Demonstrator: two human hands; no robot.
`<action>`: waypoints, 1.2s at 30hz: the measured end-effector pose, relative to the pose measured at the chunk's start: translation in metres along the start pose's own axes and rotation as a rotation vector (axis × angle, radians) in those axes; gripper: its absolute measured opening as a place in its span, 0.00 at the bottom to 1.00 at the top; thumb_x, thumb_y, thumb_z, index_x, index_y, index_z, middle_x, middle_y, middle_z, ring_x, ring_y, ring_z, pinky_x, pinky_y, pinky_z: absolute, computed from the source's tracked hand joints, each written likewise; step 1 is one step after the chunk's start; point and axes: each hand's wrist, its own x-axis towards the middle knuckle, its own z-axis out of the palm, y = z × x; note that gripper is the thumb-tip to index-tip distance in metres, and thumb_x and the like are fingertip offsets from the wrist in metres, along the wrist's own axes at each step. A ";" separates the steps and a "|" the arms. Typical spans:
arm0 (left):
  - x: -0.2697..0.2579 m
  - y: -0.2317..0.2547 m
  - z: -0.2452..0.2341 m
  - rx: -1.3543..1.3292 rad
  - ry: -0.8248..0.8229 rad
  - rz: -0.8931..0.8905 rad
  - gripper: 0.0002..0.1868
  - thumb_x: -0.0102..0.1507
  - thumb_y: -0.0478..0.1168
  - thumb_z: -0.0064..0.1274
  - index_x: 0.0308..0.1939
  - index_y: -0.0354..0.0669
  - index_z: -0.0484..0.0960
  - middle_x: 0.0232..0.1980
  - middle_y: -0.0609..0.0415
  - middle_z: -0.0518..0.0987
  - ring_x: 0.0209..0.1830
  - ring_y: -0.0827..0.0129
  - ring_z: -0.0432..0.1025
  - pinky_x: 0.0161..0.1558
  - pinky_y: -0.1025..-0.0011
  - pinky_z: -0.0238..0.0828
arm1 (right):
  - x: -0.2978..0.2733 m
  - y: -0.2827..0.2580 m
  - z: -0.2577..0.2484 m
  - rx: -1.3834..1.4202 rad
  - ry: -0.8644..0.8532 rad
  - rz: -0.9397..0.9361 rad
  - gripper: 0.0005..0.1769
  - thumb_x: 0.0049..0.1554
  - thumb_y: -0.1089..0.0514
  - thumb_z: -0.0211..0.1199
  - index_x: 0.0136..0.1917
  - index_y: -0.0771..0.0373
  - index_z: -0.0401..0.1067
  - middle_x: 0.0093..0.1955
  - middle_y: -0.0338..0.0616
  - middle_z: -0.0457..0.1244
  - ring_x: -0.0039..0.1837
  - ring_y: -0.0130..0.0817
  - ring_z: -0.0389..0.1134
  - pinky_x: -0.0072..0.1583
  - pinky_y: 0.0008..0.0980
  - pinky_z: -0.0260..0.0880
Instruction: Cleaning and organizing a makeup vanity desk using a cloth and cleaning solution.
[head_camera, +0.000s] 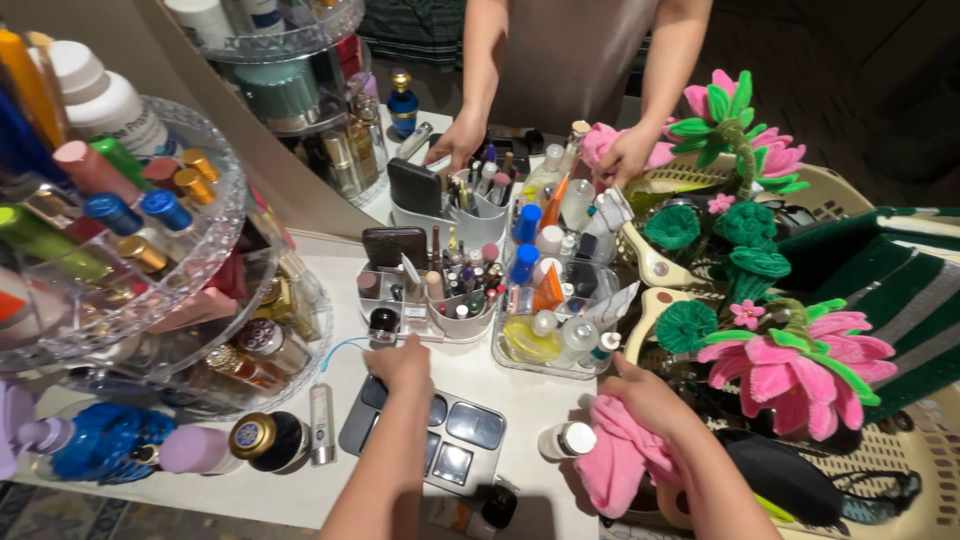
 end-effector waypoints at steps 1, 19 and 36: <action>0.001 0.017 -0.004 -0.015 0.072 -0.056 0.41 0.59 0.23 0.56 0.73 0.30 0.53 0.60 0.38 0.73 0.35 0.64 0.75 0.33 0.66 0.78 | -0.009 -0.006 0.000 0.043 0.043 0.009 0.39 0.52 0.54 0.61 0.73 0.75 0.62 0.82 0.52 0.49 0.78 0.38 0.57 0.73 0.29 0.53; 0.001 0.062 0.017 0.090 -0.022 -0.145 0.41 0.59 0.21 0.50 0.74 0.55 0.60 0.63 0.47 0.71 0.43 0.60 0.79 0.38 0.67 0.82 | -0.087 -0.063 0.046 -0.251 -0.219 0.088 0.45 0.43 0.52 0.74 0.74 0.46 0.64 0.40 0.49 0.71 0.44 0.35 0.73 0.50 0.31 0.73; -0.002 0.056 0.035 0.059 -0.053 -0.263 0.44 0.59 0.20 0.48 0.74 0.54 0.50 0.62 0.40 0.70 0.35 0.54 0.82 0.37 0.69 0.80 | -0.079 -0.055 0.081 -0.188 -0.029 -0.021 0.27 0.47 0.52 0.73 0.61 0.45 0.76 0.42 0.41 0.75 0.45 0.35 0.76 0.53 0.32 0.74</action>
